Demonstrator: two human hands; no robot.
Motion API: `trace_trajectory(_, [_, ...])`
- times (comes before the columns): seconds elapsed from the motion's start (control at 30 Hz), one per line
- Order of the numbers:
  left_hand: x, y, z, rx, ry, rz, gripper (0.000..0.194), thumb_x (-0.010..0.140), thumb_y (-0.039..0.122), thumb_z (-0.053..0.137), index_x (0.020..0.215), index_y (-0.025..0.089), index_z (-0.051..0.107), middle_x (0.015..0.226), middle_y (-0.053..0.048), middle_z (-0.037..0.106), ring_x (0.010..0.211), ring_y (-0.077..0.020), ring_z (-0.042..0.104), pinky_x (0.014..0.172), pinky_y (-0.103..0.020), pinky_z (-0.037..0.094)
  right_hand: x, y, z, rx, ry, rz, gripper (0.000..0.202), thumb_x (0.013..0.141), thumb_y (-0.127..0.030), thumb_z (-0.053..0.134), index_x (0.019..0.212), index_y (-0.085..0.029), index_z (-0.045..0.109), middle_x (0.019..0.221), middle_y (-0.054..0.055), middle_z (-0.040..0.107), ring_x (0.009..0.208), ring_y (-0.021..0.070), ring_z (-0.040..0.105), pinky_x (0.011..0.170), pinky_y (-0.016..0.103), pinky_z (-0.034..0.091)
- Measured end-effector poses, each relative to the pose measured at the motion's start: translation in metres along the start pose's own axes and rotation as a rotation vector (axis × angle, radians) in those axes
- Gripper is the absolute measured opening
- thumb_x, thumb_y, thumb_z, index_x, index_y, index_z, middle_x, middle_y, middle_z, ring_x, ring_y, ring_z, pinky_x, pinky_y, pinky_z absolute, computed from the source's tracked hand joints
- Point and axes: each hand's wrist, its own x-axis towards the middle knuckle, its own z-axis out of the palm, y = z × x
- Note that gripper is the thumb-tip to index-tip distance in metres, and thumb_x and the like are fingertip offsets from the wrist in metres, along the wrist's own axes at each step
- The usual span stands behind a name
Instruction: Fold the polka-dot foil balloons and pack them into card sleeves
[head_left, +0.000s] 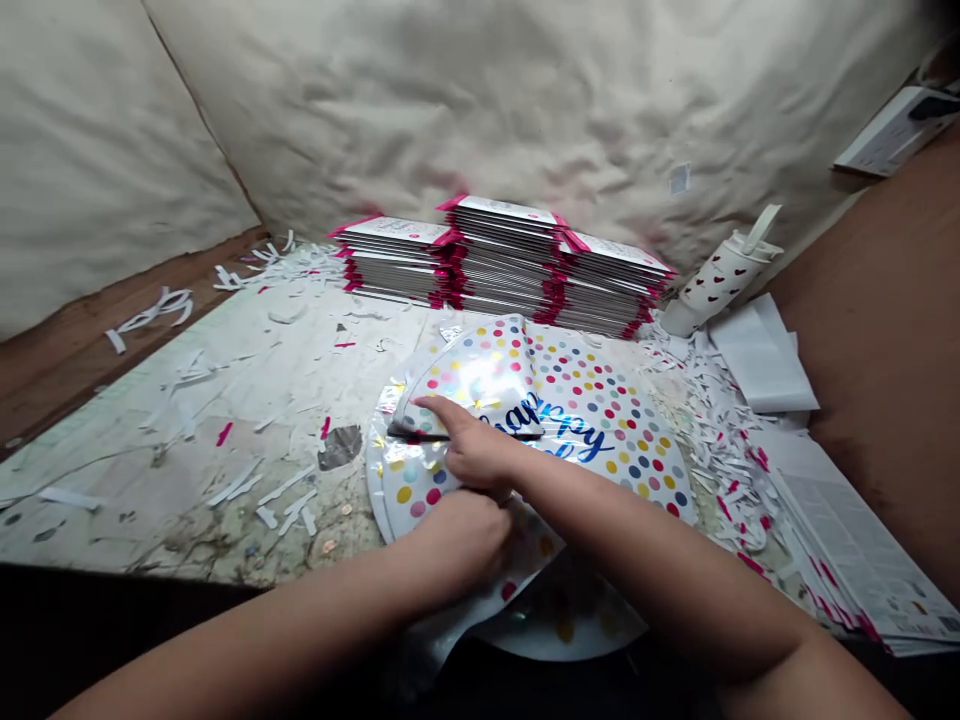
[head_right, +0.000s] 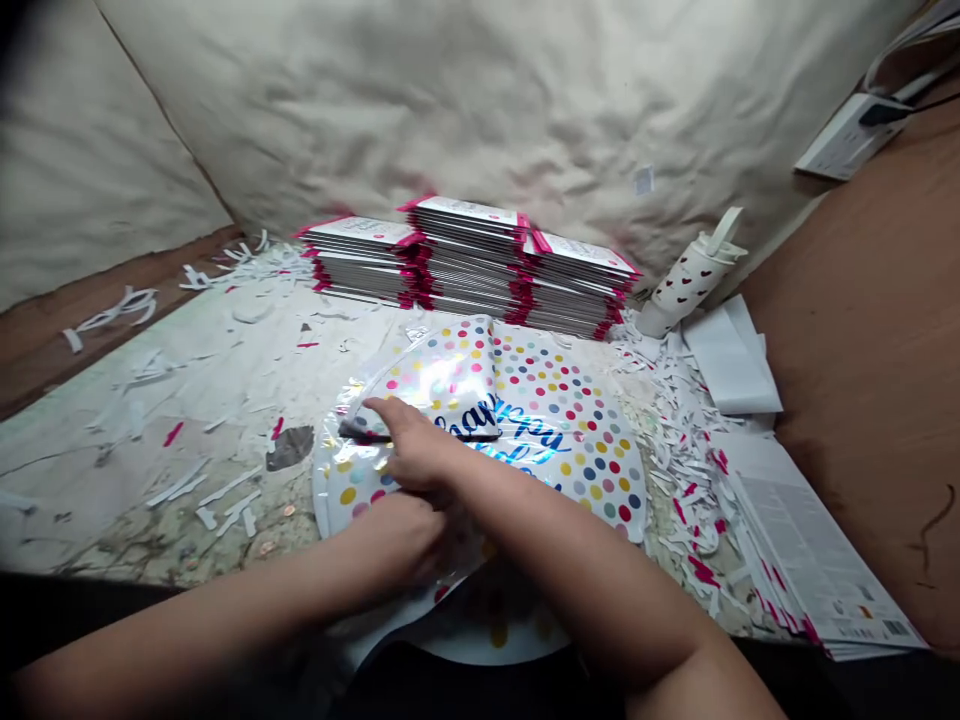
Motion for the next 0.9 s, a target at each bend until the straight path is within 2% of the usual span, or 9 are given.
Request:
trace_trajectory(0.13, [-0.035, -0.051, -0.031, 0.227, 0.109, -0.117, 0.019, 0.077, 0.008, 0.048, 0.088, 0.015, 0.063, 0.086, -0.009, 0.064, 0.08, -0.0225, 0.059, 0.07, -0.034, 0.045, -0.004, 0.013, 0.013, -0.121, 0.163, 0.024, 0.059, 0.07, -0.008, 0.047, 0.127, -0.016, 0.036, 0.125, 0.01, 0.049, 0.109, 0.0176, 0.052, 0.09, 0.029, 0.044])
trace_trajectory(0.3, [-0.03, -0.119, -0.049, 0.582, 0.223, -0.053, 0.017, 0.079, 0.011, 0.047, 0.069, 0.014, 0.06, 0.07, -0.009, 0.06, 0.071, -0.0237, 0.055, 0.064, -0.037, 0.042, 0.009, 0.011, 0.022, -0.264, 0.245, 0.031, 0.026, 0.076, -0.025, 0.052, 0.099, -0.013, 0.055, 0.102, 0.013, 0.059, 0.099, 0.0235, 0.053, 0.087, 0.034, 0.043])
trace_trajectory(0.4, [-0.024, -0.111, -0.056, 0.627, 0.358, -0.083, 0.024, 0.083, 0.012, 0.043, 0.065, 0.016, 0.058, 0.067, -0.008, 0.057, 0.068, -0.0225, 0.053, 0.062, -0.036, 0.04, 0.02, 0.009, 0.028, -0.335, 0.313, 0.045, 0.023, 0.08, -0.029, 0.05, 0.091, -0.01, 0.057, 0.093, 0.016, 0.061, 0.091, 0.0263, 0.056, 0.08, 0.037, 0.045])
trace_trajectory(0.5, [-0.025, -0.072, -0.043, 0.471, 0.454, -0.104, 0.029, 0.088, 0.021, 0.04, 0.067, 0.016, 0.059, 0.069, -0.008, 0.057, 0.069, -0.0209, 0.053, 0.064, -0.035, 0.042, 0.029, 0.012, 0.031, -0.365, 0.385, 0.04, 0.014, 0.078, -0.014, 0.047, 0.083, -0.011, 0.059, 0.085, 0.015, 0.063, 0.083, 0.0241, 0.059, 0.072, 0.034, 0.046])
trace_trajectory(0.6, [-0.03, -0.041, -0.01, 0.236, 0.313, -0.027, 0.045, 0.086, 0.049, 0.041, 0.1, 0.012, 0.063, 0.103, -0.016, 0.061, 0.097, -0.0285, 0.053, 0.081, -0.041, 0.042, 0.022, 0.024, 0.012, -0.344, 0.521, 0.046, 0.016, 0.076, -0.009, 0.047, 0.08, -0.014, 0.061, 0.077, 0.009, 0.065, 0.073, 0.0196, 0.06, 0.067, 0.029, 0.047])
trace_trajectory(0.7, [-0.036, -0.044, 0.013, 0.154, 0.102, -0.036, 0.084, 0.075, 0.072, 0.036, 0.138, 0.015, 0.034, 0.142, -0.018, 0.032, 0.128, -0.0417, 0.025, 0.099, -0.055, 0.024, -0.014, 0.049, -0.039, -0.291, 0.781, 0.091, 0.025, 0.086, -0.014, 0.037, 0.097, -0.014, 0.059, 0.086, 0.007, 0.066, 0.076, 0.0151, 0.06, 0.069, 0.025, 0.046])
trace_trajectory(0.8, [-0.041, -0.072, 0.0, 0.093, -0.103, -0.055, 0.089, 0.072, 0.075, 0.037, 0.143, 0.025, 0.018, 0.149, -0.011, 0.017, 0.134, -0.0405, 0.013, 0.103, -0.056, 0.015, -0.07, 0.081, -0.098, -0.243, 1.157, 0.189, 0.038, 0.094, -0.025, 0.022, 0.098, -0.009, 0.056, 0.086, 0.011, 0.063, 0.075, 0.016, 0.058, 0.068, 0.028, 0.045])
trace_trajectory(0.83, [-0.041, -0.082, -0.01, 0.077, -0.164, -0.057, 0.091, 0.07, 0.074, 0.041, 0.143, 0.026, 0.016, 0.149, -0.01, 0.015, 0.134, -0.0399, 0.012, 0.104, -0.055, 0.016, -0.089, 0.09, -0.112, -0.201, 1.367, 0.204, 0.036, 0.093, -0.031, 0.03, 0.089, -0.01, 0.059, 0.076, 0.008, 0.062, 0.068, 0.0154, 0.057, 0.063, 0.027, 0.044])
trace_trajectory(0.9, [-0.032, -0.092, -0.034, 0.066, -0.275, -0.064, 0.092, 0.067, 0.069, 0.051, 0.142, 0.026, 0.02, 0.148, -0.009, 0.02, 0.133, -0.039, 0.017, 0.103, -0.052, 0.022, -0.119, 0.1, -0.125, -0.211, 1.552, 0.197, 0.032, 0.088, -0.036, 0.044, 0.074, -0.013, 0.06, 0.06, 0.002, 0.057, 0.057, 0.0142, 0.053, 0.056, 0.026, 0.043])
